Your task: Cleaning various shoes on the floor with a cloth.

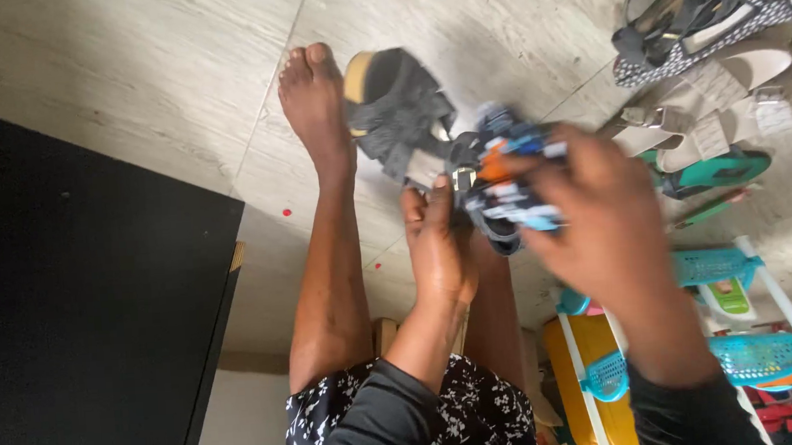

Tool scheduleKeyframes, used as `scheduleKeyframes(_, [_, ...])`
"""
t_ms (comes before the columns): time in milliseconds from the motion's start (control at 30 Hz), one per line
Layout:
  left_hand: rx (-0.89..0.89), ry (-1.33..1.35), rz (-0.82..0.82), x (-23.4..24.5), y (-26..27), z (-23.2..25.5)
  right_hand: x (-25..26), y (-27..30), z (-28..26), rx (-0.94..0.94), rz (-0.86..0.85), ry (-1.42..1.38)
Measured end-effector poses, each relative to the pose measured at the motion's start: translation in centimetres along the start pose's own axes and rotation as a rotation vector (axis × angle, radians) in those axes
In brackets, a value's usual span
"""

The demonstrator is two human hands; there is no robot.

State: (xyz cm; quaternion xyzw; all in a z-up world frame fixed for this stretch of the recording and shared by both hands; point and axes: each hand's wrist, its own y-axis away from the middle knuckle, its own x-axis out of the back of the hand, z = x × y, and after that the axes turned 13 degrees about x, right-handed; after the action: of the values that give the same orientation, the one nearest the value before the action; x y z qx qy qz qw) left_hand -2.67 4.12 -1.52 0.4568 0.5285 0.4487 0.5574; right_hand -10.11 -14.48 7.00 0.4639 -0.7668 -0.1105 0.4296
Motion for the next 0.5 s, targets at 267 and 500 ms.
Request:
scheduleKeyframes(267, [-0.135, -0.265, 0.143, -4.1, 0.9, 2.0, -1.8, 5.3, 6.3, 0.092, -0.474, 0.131])
scheduleKeyframes(500, [0.111, -0.099, 0.149, -4.6, 1.1, 3.0, 1.8, 7.2, 6.7, -0.244, 0.122, 0.193])
